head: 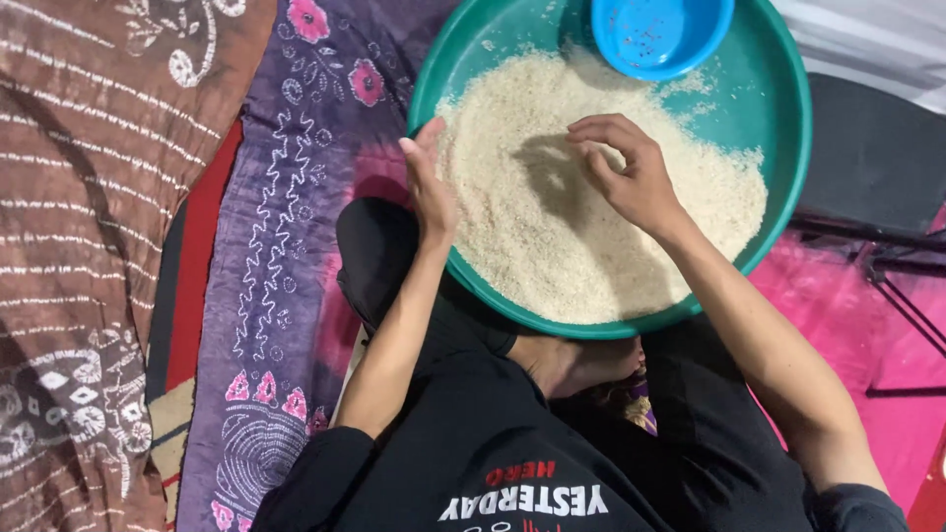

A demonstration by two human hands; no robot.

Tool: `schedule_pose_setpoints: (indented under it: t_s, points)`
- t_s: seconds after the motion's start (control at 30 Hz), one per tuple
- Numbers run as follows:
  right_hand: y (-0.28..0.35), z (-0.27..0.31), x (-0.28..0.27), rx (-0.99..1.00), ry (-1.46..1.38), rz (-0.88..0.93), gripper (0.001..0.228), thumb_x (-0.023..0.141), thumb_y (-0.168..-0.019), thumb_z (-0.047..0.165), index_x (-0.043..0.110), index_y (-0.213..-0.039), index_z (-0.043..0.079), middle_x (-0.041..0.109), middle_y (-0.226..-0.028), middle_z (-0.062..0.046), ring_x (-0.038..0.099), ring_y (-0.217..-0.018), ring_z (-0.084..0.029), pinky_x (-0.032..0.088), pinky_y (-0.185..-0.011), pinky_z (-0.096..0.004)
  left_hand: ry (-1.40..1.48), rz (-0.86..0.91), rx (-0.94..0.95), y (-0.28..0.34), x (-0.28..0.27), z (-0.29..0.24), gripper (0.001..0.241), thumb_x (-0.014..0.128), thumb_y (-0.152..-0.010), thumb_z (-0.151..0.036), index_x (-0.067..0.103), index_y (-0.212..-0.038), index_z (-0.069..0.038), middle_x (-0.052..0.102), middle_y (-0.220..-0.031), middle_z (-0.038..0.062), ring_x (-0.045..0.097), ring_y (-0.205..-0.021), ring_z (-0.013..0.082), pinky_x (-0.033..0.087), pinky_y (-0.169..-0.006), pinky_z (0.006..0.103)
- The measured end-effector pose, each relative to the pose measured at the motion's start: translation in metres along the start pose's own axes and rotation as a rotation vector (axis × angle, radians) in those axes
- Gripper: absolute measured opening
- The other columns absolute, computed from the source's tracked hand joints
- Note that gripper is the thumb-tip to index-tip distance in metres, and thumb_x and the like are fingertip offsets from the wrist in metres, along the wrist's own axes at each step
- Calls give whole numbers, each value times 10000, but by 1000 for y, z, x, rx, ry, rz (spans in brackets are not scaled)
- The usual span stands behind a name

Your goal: The person sorts through rice by hand, scooping it into a colander, then sifting it and picking out debris, placing the debris into a small bowl.

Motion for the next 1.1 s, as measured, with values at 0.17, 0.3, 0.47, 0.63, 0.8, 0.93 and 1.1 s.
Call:
schedule_pose_setpoints:
  t_s: [0.17, 0.3, 0.47, 0.63, 0.8, 0.93, 1.1]
  points:
    - [-6, -4, 13, 42, -72, 35, 220, 573, -1028, -21, 717, -1192, -2, 671, -1213, -230, 644, -1167, -425, 486, -998, -545, 132, -53, -31, 2, 18, -15, 701, 252, -1146, -529, 590, -1407, 27, 557, -1425, 315, 447, -1416, 444, 312, -1239, 482]
    - [1, -10, 7, 134, -118, 37, 230, 618, -1015, 27, 708, -1225, 6, 654, -1249, -217, 640, -1171, -347, 489, -993, -517, -68, 52, -57, 7, 32, -28, 669, 235, -1144, -488, 711, -1282, -39, 697, -1281, 223, 595, -1308, 356, 431, -1157, 409]
    - [5, -24, -20, 147, -130, -80, 200, 577, -1004, -49, 680, -1175, -59, 639, -1201, -235, 626, -1187, -318, 501, -1043, -444, -35, 229, 5, 34, 87, -17, 666, 194, -1158, -480, 658, -1350, -41, 656, -1353, 217, 570, -1351, 334, 371, -1211, 449]
    - [13, -33, -41, 141, -92, -146, 204, 576, -978, -54, 677, -1151, -89, 640, -1148, -284, 622, -1161, -372, 499, -1048, -485, -38, 514, 75, 62, 124, -44, 591, 198, -1164, -426, 560, -1477, -80, 583, -1487, 148, 483, -1456, 292, 350, -1241, 440]
    - [15, -21, -27, 56, 52, -65, 201, 605, -1008, 67, 724, -1155, 1, 697, -1171, -213, 651, -1207, -388, 492, -1054, -490, -112, 395, 93, 42, 93, -46, 600, 198, -1164, -427, 489, -1526, -46, 474, -1559, 231, 353, -1506, 392, 238, -1274, 497]
    - [3, 21, 13, -141, 192, 73, 208, 608, -1011, 135, 729, -1083, -19, 701, -1168, -267, 629, -1210, -480, 471, -1053, -554, -118, 343, 15, 31, 82, -38, 593, 184, -1162, -420, 498, -1522, -70, 468, -1563, 227, 347, -1506, 385, 226, -1283, 484]
    - [13, 24, 44, -234, 526, 267, 328, 646, -971, 220, 738, -1232, 45, 679, -1313, -237, 591, -1292, -452, 415, -1118, -562, -118, 324, -7, 27, 79, -33, 606, 204, -1164, -432, 514, -1498, -33, 493, -1524, 260, 385, -1473, 416, 273, -1255, 506]
Point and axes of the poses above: each hand's wrist, its own y-axis away from the middle knuckle, its own x-axis out of the palm, z = x × y, the point moved 7 cm from there along -y, towards the middle knuckle
